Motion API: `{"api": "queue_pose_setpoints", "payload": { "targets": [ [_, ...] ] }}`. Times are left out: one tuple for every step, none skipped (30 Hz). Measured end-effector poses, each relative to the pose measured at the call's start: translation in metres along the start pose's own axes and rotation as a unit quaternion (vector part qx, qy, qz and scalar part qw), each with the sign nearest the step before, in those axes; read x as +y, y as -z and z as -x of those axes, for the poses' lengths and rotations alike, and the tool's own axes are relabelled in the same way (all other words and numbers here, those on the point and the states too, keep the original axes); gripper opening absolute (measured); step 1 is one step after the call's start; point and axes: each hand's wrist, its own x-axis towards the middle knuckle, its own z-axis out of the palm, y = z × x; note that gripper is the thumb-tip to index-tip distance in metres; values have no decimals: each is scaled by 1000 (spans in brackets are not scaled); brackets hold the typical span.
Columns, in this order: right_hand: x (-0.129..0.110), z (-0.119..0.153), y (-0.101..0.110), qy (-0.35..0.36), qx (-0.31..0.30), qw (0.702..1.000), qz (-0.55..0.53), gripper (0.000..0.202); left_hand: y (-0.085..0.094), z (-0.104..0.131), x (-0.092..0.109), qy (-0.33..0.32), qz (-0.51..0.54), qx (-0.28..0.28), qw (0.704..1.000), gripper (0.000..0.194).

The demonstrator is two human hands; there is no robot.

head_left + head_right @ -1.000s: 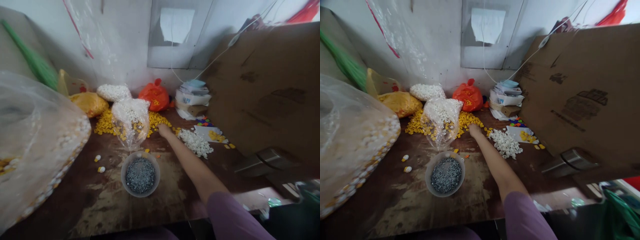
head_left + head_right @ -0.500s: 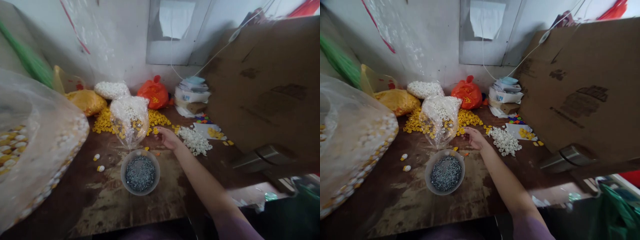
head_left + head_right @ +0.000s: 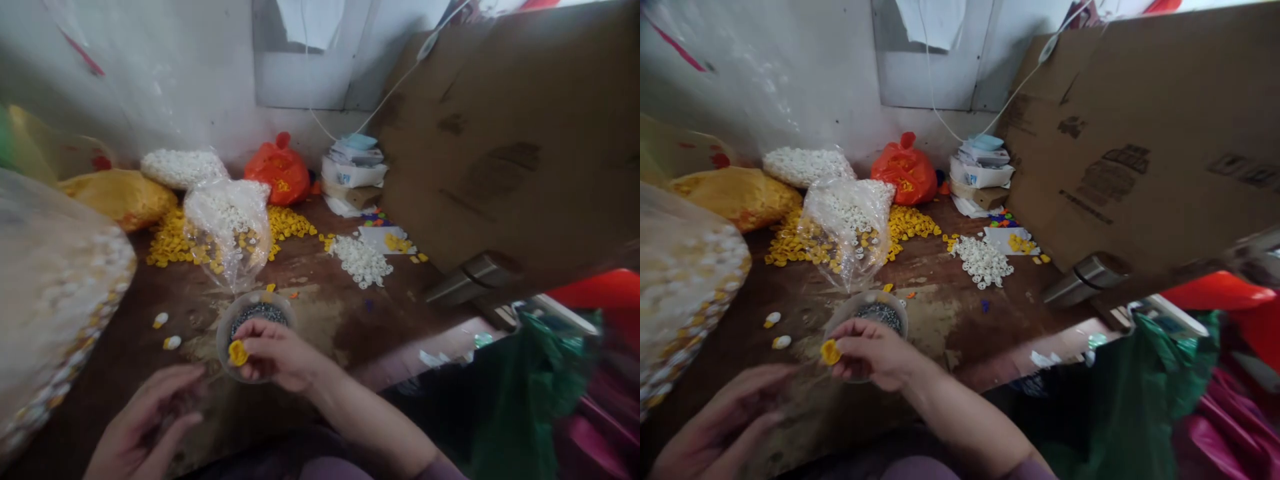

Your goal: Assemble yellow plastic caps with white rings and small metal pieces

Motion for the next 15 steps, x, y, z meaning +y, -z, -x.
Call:
{"api": "queue_pose_setpoints", "payload": {
  "targets": [
    [10,-1,-3,5,12,1000,-21,48,-8,-13,5,-33,0,-2,999,33],
    [18,-2,-5,17,30,999,-42,48,-16,-25,8,-55,1,15,998,34],
    [23,-2,-6,31,49,996,-60,48,-25,-33,11,-70,9,30,997,31],
    [27,-2,-7,44,67,994,-72,47,-33,-39,13,-76,18,37,996,31],
    [30,-1,-7,52,82,992,-77,47,-40,-43,13,-79,29,37,996,30],
    [31,0,-7,57,94,991,-78,47,-46,-44,13,-80,42,30,995,30],
    [32,1,-5,58,101,990,-76,47,-50,-44,11,-79,55,18,995,30],
    [31,2,-3,55,105,990,-70,48,-54,-44,10,-74,65,8,995,30],
    [29,3,1,54,108,991,-59,48,-55,-43,8,-65,73,1,995,30],
    [25,3,6,60,113,991,-39,47,-56,-43,6,-50,75,-1,996,31],
    [18,3,13,79,126,989,-3,45,-55,-43,3,-31,72,-2,997,33],
    [8,2,22,110,146,982,55,41,-53,-44,1,-12,67,-6,998,34],
    [-3,1,32,149,179,962,140,35,-51,-47,-2,3,61,-13,998,34],
    [-17,-2,44,188,220,923,253,26,-47,-50,-6,12,55,-22,998,32],
    [-31,-6,56,205,258,861,387,17,-43,-54,-11,16,47,-30,998,29]
  ]
}}
